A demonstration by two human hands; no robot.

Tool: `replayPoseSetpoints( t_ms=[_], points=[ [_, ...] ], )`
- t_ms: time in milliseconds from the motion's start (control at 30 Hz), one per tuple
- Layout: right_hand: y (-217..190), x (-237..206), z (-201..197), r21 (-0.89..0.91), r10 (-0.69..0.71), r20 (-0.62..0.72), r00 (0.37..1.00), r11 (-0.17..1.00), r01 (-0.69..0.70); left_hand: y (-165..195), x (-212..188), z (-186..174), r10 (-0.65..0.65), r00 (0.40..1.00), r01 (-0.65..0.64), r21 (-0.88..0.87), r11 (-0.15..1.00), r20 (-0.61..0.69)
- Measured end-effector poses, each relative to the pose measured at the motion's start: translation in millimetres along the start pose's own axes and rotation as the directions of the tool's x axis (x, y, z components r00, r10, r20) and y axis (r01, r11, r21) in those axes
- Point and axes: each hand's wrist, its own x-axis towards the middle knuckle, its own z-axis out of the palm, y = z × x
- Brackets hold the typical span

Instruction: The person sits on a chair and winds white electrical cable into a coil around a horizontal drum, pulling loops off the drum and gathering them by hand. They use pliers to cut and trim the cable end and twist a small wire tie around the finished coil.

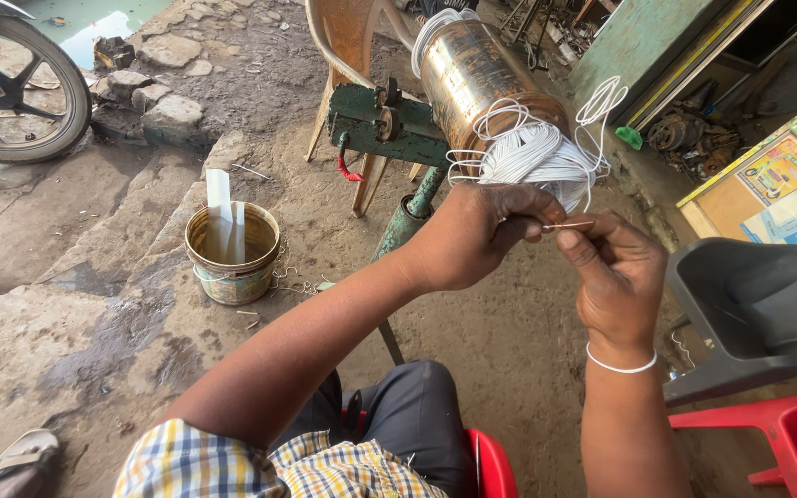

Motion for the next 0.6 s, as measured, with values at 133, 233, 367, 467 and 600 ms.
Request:
replayPoseSetpoints(
  t_ms=[133,233,367,467,600],
  points=[
    [6,4,-1,-0.031,0.019,-0.024,1.000,0.999,-0.019,-3,1,2,0.093,0.993,-0.084,0.117,0.990,-0.069],
    [10,6,-1,-0.044,0.024,-0.035,0.999,0.999,-0.026,-6,-1,4,0.149,0.982,-0.126,0.178,0.976,-0.119],
    [13,6,0,-0.081,0.022,-0.032,0.999,0.996,-0.024,-8,-5,8,0.197,0.970,-0.139,0.335,0.932,-0.145],
    [13,5,0,-0.075,0.010,-0.023,1.000,0.997,-0.012,-7,-7,10,0.133,0.980,-0.077,0.337,0.938,-0.146],
    [11,5,1,-0.076,0.002,-0.013,1.000,0.997,-0.003,-4,-6,11,0.123,0.980,-0.060,0.352,0.934,-0.157]
  ],
)
